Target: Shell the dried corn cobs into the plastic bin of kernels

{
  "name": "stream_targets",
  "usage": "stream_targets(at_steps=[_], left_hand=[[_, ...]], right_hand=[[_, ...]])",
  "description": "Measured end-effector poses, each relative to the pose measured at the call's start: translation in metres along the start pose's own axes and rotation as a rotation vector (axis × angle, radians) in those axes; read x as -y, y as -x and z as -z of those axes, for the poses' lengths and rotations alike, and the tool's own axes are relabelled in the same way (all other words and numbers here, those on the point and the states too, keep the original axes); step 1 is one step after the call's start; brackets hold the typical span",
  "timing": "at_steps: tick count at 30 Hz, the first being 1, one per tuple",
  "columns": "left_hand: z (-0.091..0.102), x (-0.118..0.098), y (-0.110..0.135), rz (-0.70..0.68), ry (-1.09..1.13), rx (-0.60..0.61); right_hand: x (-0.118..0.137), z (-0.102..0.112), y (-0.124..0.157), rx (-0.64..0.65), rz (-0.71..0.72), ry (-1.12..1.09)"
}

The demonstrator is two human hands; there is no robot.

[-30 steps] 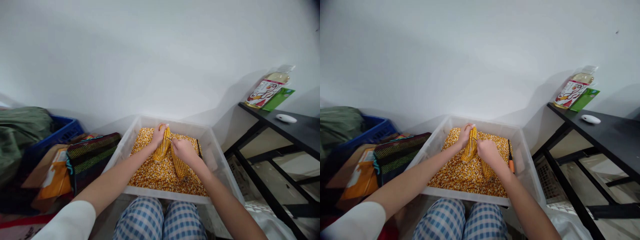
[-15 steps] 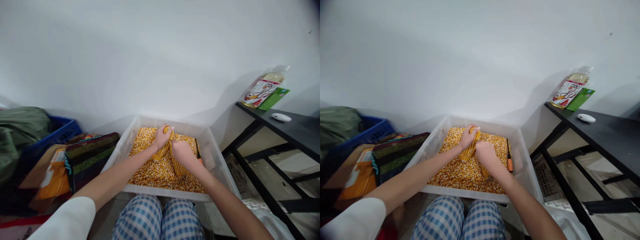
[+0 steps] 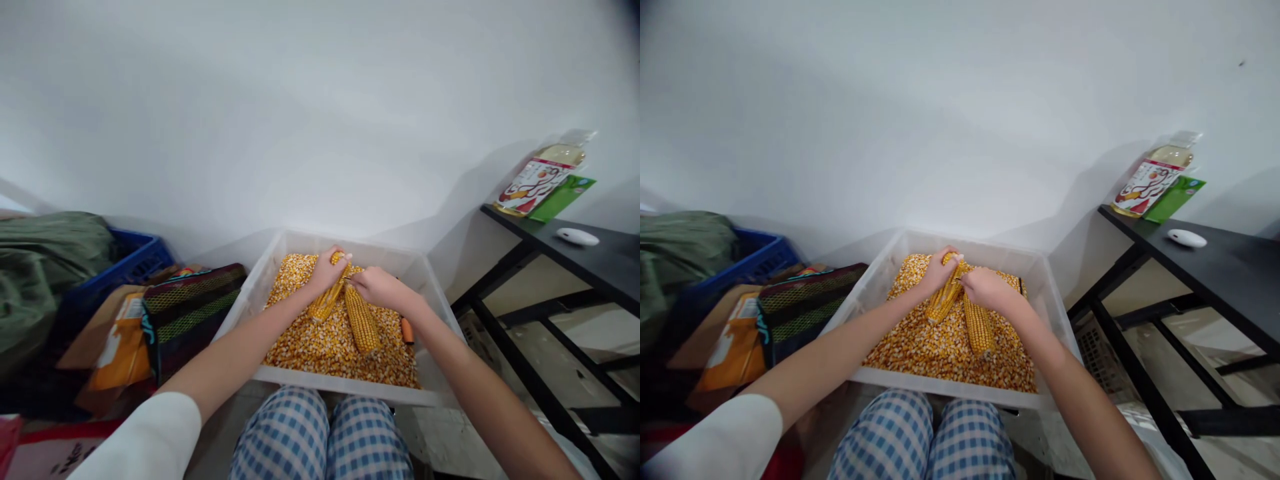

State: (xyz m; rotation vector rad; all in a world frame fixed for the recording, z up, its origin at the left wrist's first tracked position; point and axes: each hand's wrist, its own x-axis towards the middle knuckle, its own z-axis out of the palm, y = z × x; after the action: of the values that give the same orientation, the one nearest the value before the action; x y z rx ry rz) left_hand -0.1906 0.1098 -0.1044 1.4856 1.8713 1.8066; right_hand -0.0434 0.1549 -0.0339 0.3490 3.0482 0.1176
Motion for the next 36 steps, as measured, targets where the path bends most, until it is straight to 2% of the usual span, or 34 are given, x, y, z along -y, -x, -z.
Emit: stream_targets(at_steps=[8,12,16,18,21,24,27,31,33,36], left_hand=[[0.005,-0.003,-0.001,-0.073,-0.062,0.044],[0.007,-0.004,0.000,-0.065,-0.108,0.065],[0.008,-0.009,0.007,-0.132,-0.213,0.224],[0.006,-0.011,0.009,-0.148,-0.236,0.259],[0.006,-0.009,0.007,-0.112,-0.171,0.199],[0.011,0.001,-0.003,-0.053,-0.036,0.079],[0.020,0.011,-0.013,0.048,0.171,-0.019],[0.023,0.011,-0.016,0.166,0.375,-0.006],[0.020,0.006,-0.014,0.157,0.392,0.001],[0.016,0.002,-0.011,0.116,0.373,-0.007]], right_hand=[[-0.015,0.003,-0.007,-0.007,0.135,-0.235],[-0.022,0.000,-0.009,-0.008,0.163,-0.333],[-0.020,-0.016,-0.014,0.045,0.210,-0.339],[-0.016,-0.027,-0.017,0.071,0.214,-0.292],[-0.013,-0.035,-0.019,0.087,0.149,-0.247],[-0.018,-0.028,-0.017,0.076,0.091,-0.298],[-0.023,-0.018,-0.010,-0.021,0.046,-0.416],[-0.015,-0.020,-0.005,-0.262,-0.032,-0.480],[-0.008,-0.026,-0.004,-0.340,-0.051,-0.453],[0.000,-0.032,-0.003,-0.378,-0.067,-0.377]])
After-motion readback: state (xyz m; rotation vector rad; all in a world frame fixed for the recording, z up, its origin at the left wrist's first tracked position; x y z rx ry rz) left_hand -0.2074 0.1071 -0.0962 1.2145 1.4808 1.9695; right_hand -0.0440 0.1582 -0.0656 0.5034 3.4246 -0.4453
